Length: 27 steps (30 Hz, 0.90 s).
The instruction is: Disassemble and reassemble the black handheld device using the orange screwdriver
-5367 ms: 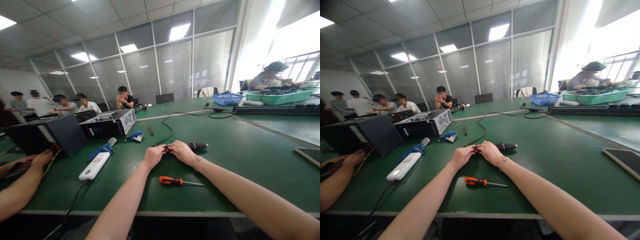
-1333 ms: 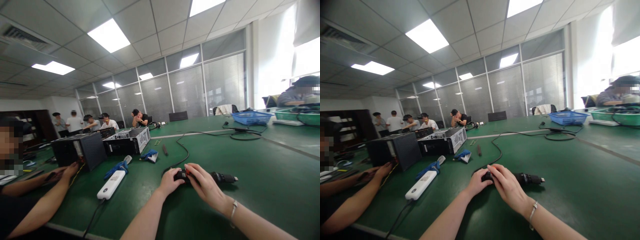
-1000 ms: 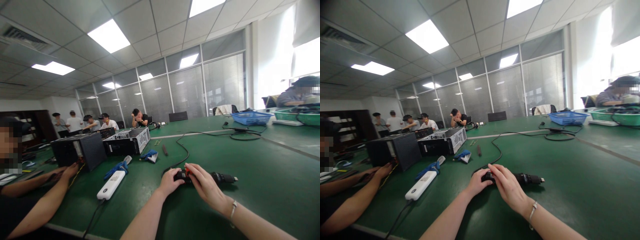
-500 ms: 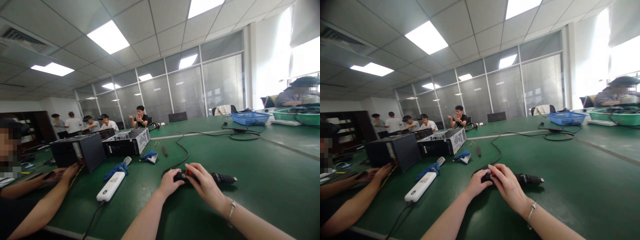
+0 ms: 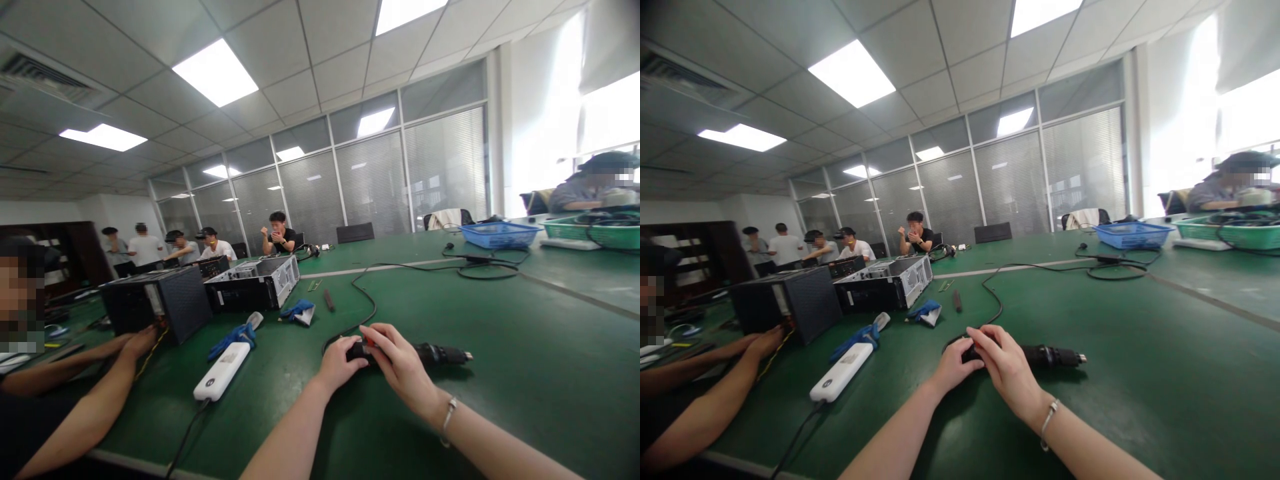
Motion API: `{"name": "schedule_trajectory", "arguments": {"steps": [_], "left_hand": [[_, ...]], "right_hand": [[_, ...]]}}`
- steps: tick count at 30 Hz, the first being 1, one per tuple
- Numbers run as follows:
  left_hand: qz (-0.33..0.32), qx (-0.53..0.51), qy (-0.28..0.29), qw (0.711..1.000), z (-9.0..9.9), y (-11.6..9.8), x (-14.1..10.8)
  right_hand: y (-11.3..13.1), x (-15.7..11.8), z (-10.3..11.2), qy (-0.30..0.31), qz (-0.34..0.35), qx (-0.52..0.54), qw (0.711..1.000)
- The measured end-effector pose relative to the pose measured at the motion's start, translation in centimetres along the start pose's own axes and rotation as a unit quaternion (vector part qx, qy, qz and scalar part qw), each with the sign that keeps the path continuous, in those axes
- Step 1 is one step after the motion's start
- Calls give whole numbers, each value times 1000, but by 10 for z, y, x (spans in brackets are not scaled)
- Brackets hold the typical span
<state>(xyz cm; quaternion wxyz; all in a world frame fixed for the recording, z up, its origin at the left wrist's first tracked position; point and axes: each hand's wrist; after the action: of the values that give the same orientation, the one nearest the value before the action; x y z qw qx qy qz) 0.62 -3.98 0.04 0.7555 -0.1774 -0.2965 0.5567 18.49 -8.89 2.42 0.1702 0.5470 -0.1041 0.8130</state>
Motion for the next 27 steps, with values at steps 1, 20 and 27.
{"name": "schedule_trajectory", "arguments": {"steps": [1,20,27], "left_hand": [[-1,1,0,1000,0,0,0],[-21,-14,-19,999,-6,16,5],[-26,-17,-21,999,-7,18,6]], "right_hand": [[1,2,-2,7,-2,4,1000],[-12,-2,7,-10,-63,-6,998],[-10,-2,6,9,-49,2,999]]}}
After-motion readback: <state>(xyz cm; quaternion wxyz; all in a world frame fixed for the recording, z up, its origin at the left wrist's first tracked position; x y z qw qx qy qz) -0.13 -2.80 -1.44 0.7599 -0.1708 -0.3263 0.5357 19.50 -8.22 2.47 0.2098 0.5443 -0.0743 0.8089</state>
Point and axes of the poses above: each hand's wrist, its own x-axis towards the middle knuckle, its own z-axis out of the back of the hand, y = z × x, and after that the axes turned 13 degrees about z, right-handed
